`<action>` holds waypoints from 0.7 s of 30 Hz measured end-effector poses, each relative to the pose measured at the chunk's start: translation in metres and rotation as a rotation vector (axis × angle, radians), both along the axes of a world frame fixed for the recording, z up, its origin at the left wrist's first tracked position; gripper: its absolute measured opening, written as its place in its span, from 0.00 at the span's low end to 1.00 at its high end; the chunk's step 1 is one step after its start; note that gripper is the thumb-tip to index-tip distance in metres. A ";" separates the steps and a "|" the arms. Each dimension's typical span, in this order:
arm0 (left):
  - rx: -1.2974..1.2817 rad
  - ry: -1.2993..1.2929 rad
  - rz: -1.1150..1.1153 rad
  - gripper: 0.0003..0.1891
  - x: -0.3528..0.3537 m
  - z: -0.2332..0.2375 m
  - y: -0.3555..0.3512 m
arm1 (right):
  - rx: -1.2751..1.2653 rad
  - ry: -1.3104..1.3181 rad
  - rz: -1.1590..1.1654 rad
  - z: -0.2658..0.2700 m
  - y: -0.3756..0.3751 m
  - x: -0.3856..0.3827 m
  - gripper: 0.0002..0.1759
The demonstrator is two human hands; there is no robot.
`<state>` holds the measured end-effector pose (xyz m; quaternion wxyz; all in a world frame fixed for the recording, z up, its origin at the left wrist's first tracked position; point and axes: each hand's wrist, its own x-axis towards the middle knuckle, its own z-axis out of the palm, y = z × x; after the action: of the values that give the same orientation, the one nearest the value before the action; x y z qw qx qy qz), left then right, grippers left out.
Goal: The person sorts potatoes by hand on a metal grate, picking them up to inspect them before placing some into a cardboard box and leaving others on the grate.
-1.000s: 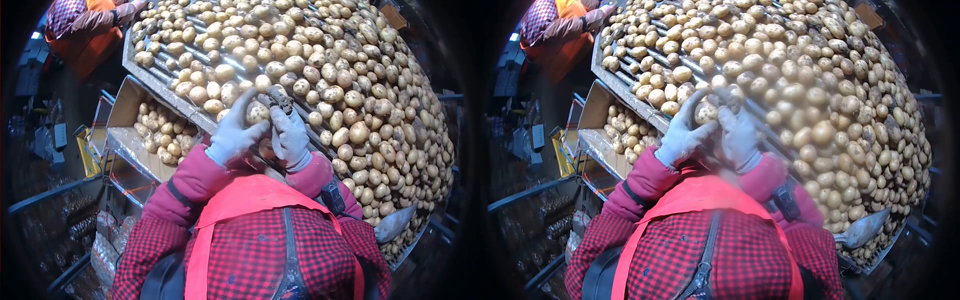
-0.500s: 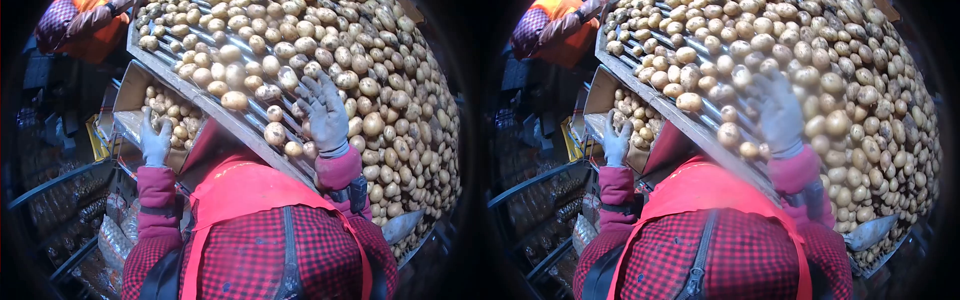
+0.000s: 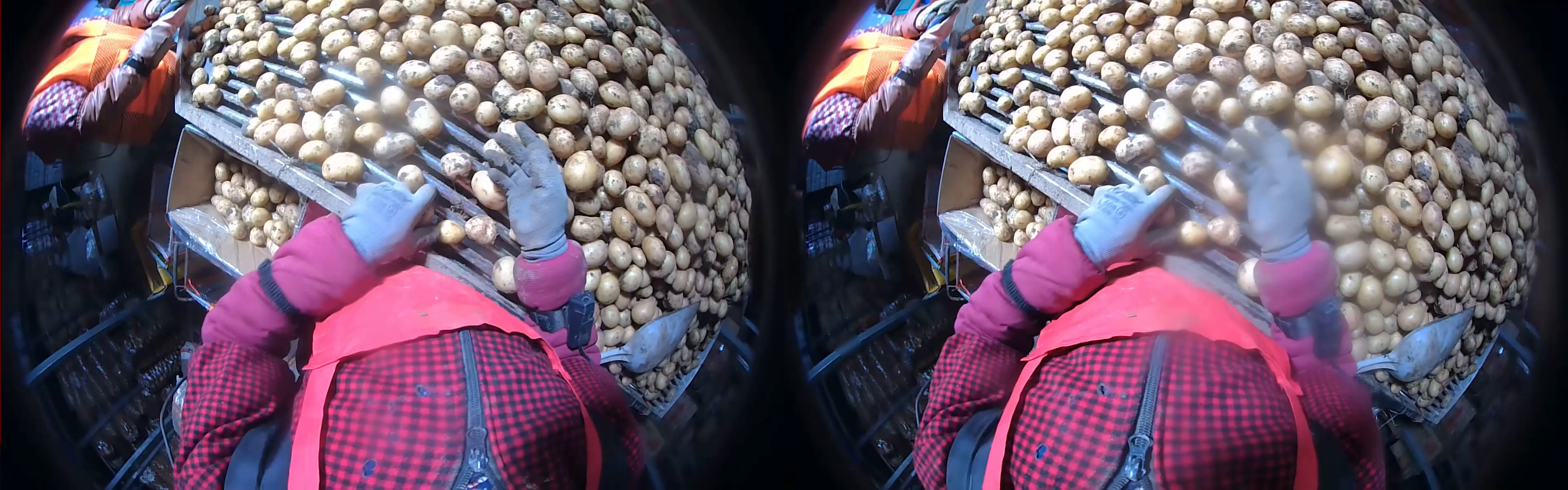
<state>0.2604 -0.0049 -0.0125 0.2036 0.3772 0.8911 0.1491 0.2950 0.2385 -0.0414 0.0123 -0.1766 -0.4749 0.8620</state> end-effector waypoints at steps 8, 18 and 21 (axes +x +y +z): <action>0.195 -0.019 0.097 0.23 -0.002 -0.009 -0.006 | 0.222 0.042 0.211 -0.001 -0.033 -0.036 0.23; 1.028 -1.030 0.688 0.30 0.024 0.029 -0.048 | 1.453 0.137 0.541 -0.023 -0.077 -0.118 0.28; 1.315 -1.011 0.880 0.27 0.021 0.015 -0.074 | 1.289 0.219 0.394 -0.036 -0.068 -0.114 0.26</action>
<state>0.2815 -0.0793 0.0030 0.2377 -0.0638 0.4962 0.8326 0.1813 0.1708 -0.0777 0.0060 0.0439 -0.9129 0.4058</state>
